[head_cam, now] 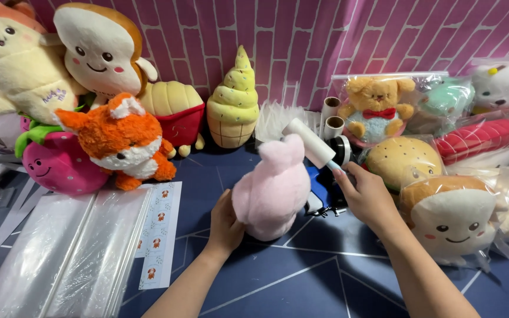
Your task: Cleaning a pink bunny plush toy using a lint roller to remove lint and dust
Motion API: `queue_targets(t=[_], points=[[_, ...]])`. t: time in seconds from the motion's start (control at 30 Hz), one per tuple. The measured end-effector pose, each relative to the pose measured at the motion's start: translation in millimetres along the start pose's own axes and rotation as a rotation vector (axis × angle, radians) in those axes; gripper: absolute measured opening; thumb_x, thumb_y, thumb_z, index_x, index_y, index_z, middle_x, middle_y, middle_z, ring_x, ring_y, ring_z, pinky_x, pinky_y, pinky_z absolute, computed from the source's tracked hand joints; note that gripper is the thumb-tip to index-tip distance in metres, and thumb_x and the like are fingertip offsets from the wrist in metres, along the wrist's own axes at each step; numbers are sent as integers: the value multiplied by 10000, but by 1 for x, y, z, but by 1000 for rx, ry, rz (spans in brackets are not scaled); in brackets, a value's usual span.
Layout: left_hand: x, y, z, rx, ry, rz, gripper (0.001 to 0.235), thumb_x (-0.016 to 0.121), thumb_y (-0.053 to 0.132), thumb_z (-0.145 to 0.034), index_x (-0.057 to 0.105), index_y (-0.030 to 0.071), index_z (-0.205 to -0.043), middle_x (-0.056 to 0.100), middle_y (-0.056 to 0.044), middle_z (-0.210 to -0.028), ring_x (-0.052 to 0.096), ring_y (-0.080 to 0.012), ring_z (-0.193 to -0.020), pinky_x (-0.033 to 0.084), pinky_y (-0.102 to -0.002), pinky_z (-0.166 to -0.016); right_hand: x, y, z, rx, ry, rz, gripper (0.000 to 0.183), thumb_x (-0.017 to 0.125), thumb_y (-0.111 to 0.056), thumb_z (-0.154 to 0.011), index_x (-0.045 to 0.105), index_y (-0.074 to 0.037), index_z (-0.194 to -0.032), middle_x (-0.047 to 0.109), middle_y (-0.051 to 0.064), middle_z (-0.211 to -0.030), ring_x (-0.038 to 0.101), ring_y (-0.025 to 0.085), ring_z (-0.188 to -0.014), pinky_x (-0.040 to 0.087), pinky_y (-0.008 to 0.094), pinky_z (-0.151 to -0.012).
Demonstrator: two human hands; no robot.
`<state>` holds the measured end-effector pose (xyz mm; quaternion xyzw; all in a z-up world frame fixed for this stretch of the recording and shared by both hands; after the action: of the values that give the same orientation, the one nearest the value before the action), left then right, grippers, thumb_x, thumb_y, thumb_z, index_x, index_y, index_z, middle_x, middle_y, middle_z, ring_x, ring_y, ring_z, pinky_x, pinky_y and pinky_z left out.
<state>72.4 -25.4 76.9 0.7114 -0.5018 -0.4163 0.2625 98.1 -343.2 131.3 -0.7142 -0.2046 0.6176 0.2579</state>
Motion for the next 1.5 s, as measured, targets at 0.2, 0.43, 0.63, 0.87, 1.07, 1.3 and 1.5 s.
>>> queue_targets(t=[0.2, 0.43, 0.63, 0.87, 1.07, 1.3, 1.5], points=[[-3, 23, -2, -51, -32, 18, 647, 476, 454, -923, 554, -36, -1337, 648, -273, -1187, 604, -463, -1176, 485, -591, -1000, 18, 45, -6, -3, 50, -579, 363, 430, -338, -1120, 644, -106, -941, 458, 42, -537, 441, 173, -365, 361, 276, -347], [4, -23, 9, -175, -30, 25, 518, 418, 354, -969, 621, 15, -1303, 664, -232, -1163, 627, -446, -1145, 521, -582, -961, 66, 58, 46, -25, 53, -805, 372, 406, -274, -1119, 629, -5, -991, 409, 44, -513, 381, 130, -315, 308, 254, -308], [22, -101, 22, -357, -14, 195, 455, 392, 299, -1045, 604, 28, -1343, 659, -238, -1180, 633, -428, -1146, 522, -581, -976, 67, 56, 70, -400, 262, -510, 359, 426, -323, -1056, 671, -86, -945, 502, 31, -454, 449, 149, -394, 408, 268, -430], [42, -189, 29, -371, -97, 287, 382, 413, 142, -1013, 687, 26, -1252, 700, -231, -1008, 669, -358, -966, 547, -545, -853, 87, 27, 75, -541, 211, -143, 253, 536, -363, -997, 687, -160, -994, 492, 72, -454, 538, 279, -396, 472, 344, -420], [33, -148, 15, -434, -105, 316, 422, 392, 66, -990, 653, 12, -1318, 703, -241, -1010, 672, -349, -909, 557, -503, -829, 83, 25, 60, -387, 210, -198, 292, 451, -349, -1073, 647, -138, -1022, 503, 113, -475, 538, 291, -441, 462, 372, -453], [26, -132, 15, -413, -102, 326, 382, 419, 64, -981, 674, 20, -1262, 705, -209, -947, 656, -288, -845, 551, -459, -781, 76, 49, 51, -240, 223, -320, 334, 403, -355, -1090, 624, -141, -959, 552, 81, -511, 536, 272, -492, 472, 408, -523], [22, -133, 17, -392, -101, 324, 337, 443, 62, -975, 697, 23, -1193, 700, -183, -886, 630, -249, -804, 537, -433, -750, 96, 18, 77, -505, 195, -22, 227, 578, -421, -968, 689, -231, -1023, 607, 100, -558, 660, 368, -566, 543, 443, -517]])
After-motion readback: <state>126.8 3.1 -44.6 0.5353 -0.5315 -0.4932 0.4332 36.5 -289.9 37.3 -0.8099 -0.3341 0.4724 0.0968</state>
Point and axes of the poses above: each hand's wrist, its own z-axis away from the middle knuckle, its own x-axis out of the palm, y = z × x, the point moved 10 cm from there along -z, towards the middle knuckle
